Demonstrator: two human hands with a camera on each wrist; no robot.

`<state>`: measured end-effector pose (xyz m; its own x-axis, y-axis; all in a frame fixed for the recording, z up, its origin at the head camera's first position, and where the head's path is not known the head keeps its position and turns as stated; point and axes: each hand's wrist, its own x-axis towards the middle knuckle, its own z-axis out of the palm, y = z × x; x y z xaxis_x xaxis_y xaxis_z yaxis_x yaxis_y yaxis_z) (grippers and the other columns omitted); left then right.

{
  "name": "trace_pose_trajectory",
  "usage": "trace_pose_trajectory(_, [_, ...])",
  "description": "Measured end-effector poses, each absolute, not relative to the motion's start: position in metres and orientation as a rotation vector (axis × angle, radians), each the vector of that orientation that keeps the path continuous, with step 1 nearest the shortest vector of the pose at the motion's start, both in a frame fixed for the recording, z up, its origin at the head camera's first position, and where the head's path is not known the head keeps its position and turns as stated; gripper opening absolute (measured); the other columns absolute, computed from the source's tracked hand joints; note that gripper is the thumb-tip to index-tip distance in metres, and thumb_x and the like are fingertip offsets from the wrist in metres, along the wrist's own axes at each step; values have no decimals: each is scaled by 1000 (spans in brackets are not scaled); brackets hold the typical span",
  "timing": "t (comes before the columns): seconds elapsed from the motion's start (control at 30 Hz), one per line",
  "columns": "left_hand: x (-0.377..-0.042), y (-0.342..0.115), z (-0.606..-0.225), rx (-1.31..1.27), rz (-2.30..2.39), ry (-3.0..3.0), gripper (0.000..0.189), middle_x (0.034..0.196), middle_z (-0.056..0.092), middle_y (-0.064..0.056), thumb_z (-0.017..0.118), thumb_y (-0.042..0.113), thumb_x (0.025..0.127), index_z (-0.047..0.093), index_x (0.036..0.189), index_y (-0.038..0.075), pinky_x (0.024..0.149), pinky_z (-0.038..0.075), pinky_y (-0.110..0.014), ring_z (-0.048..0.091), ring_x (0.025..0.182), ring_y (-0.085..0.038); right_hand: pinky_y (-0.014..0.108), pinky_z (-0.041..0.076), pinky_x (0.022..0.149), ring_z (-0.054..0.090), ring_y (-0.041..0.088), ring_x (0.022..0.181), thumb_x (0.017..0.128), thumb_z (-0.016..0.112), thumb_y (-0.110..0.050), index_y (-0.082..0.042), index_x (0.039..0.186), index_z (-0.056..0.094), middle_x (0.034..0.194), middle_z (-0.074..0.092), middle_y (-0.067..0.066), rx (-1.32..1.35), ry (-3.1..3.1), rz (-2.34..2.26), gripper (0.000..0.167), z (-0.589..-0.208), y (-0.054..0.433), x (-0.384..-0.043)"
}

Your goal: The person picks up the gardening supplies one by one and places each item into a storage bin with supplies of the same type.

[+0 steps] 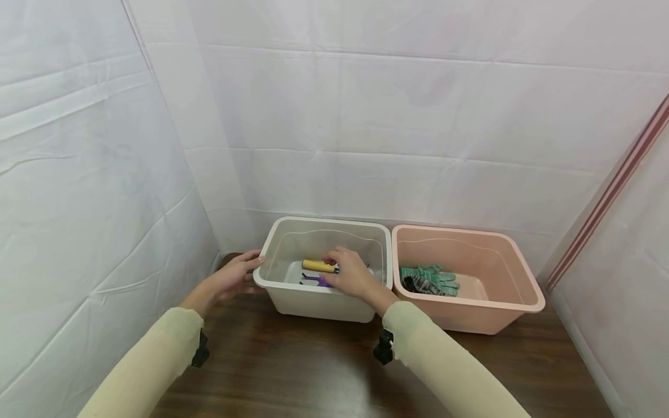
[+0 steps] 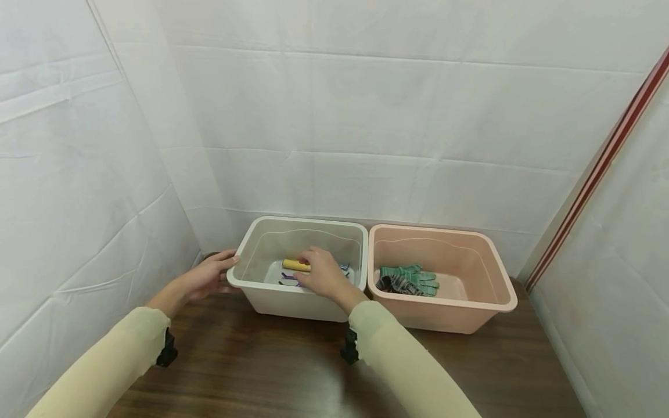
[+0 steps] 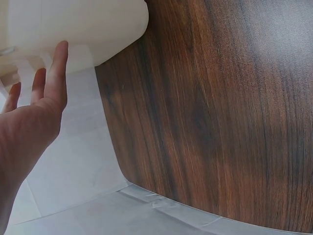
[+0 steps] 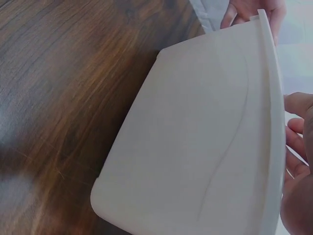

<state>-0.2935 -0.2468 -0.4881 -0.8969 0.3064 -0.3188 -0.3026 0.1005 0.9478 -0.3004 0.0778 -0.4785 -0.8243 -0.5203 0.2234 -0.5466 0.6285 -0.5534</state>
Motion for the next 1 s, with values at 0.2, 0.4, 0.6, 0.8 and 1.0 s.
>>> trace_pose_trajectory(0.2, [-295, -248, -489, 4, 1856, 1936, 62, 168, 26, -28, 43, 31, 117, 18, 169, 7, 112, 40, -70, 33, 151, -52, 42, 56, 98, 66, 26, 112, 97, 79, -27, -5, 131, 72, 120, 69, 11, 974, -2800, 946, 40, -470, 86, -299])
trace_pose_trajectory(0.4, [-297, -247, -488, -3, 1848, 1932, 63, 169, 26, -28, 43, 31, 116, 18, 169, 7, 109, 46, -67, 33, 151, -52, 43, 56, 100, 66, 28, 114, 97, 80, -27, -4, 132, 70, 121, 68, 9, 1032, -2795, 921, 43, -460, 100, -296])
trace_pose_trajectory(0.6, [-300, -245, -484, -10, 1821, 1950, 62, 168, 28, -28, 43, 31, 116, 20, 169, 8, 106, 49, -65, 36, 150, -51, 41, 56, 102, 66, 23, 115, 99, 78, -30, -5, 136, 68, 125, 69, 8, 1093, -2784, 899, 46, -447, 116, -291])
trace_pose_trajectory(0.8, [-301, -246, -482, -21, 1797, 1964, 60, 167, 29, -28, 42, 30, 117, 20, 169, 8, 108, 48, -64, 38, 149, -50, 44, 53, 107, 65, 25, 122, 101, 73, -37, -7, 142, 64, 130, 68, 9, 1156, -2785, 811, 51, -435, 132, -282])
trace_pose_trajectory(1.0, [-304, -246, -477, 2, 1714, 2035, 62, 166, 29, -29, 40, 28, 117, 16, 168, 5, 107, 50, -61, 42, 147, -49, 46, 52, 108, 62, 24, 123, 100, 72, -42, -8, 145, 62, 131, 66, 5, 1214, -2785, 770, 57, -425, 148, -269])
